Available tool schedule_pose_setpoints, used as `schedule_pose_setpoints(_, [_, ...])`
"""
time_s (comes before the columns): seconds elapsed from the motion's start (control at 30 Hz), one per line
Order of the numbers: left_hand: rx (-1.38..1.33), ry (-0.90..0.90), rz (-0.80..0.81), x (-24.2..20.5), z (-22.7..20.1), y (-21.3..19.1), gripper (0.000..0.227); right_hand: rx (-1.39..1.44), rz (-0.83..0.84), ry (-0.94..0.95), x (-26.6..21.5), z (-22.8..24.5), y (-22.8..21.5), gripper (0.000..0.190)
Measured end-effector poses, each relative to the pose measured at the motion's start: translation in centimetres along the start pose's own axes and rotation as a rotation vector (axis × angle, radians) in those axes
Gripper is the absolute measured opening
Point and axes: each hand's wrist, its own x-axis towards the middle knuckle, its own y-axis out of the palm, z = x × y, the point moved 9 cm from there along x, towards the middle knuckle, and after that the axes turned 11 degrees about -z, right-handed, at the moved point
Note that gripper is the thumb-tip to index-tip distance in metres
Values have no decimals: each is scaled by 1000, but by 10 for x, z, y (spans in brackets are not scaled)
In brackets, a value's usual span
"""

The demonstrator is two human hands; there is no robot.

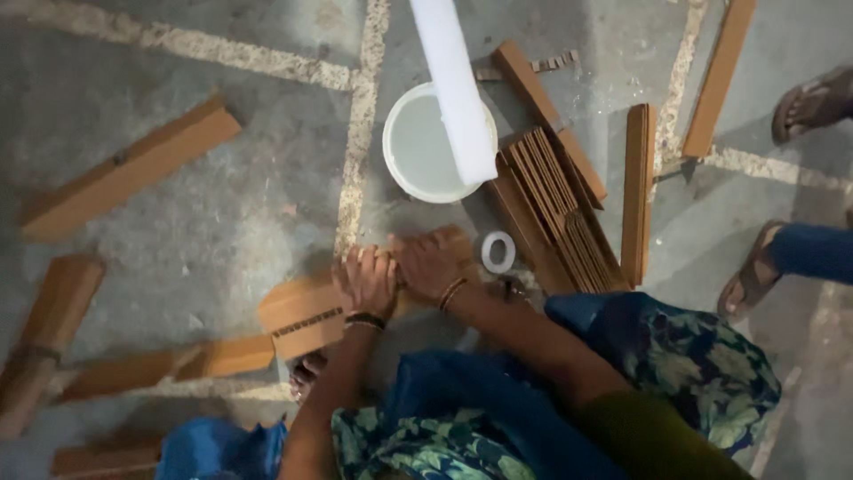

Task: The person sits on the floor and assembles wooden frames by hand. They align two long wooden slats, press them together, and insert small wooden pegs into pre-drilled holes to secure the structure. The person repeatedly adjusts the alignment and presses the components to ensure a tight fit.

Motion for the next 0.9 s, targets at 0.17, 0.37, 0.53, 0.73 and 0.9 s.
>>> schedule_pose_setpoints(0.17, [18, -18, 103, -7, 4, 11, 32, 152, -221, 2, -3, -7, -13, 39])
schedule_pose_setpoints(0.37, [-53, 35, -40, -11, -5, 14, 45, 426, -248, 268, -17, -49, -54, 50])
schedule_pose_setpoints(0.53, [-41, 163, -37, 14, -52, 29, 46, 251, -274, 216, -12, -62, -70, 47])
schedule_pose_setpoints(0.73, [-48, 236, 102, 4, -58, 42, 51, 210, -154, 183, -9, -52, -55, 48])
schedule_pose_setpoints(0.9, [-57, 236, 70, 9, -61, 41, 52, 210, -91, 220, -3, -53, -51, 45])
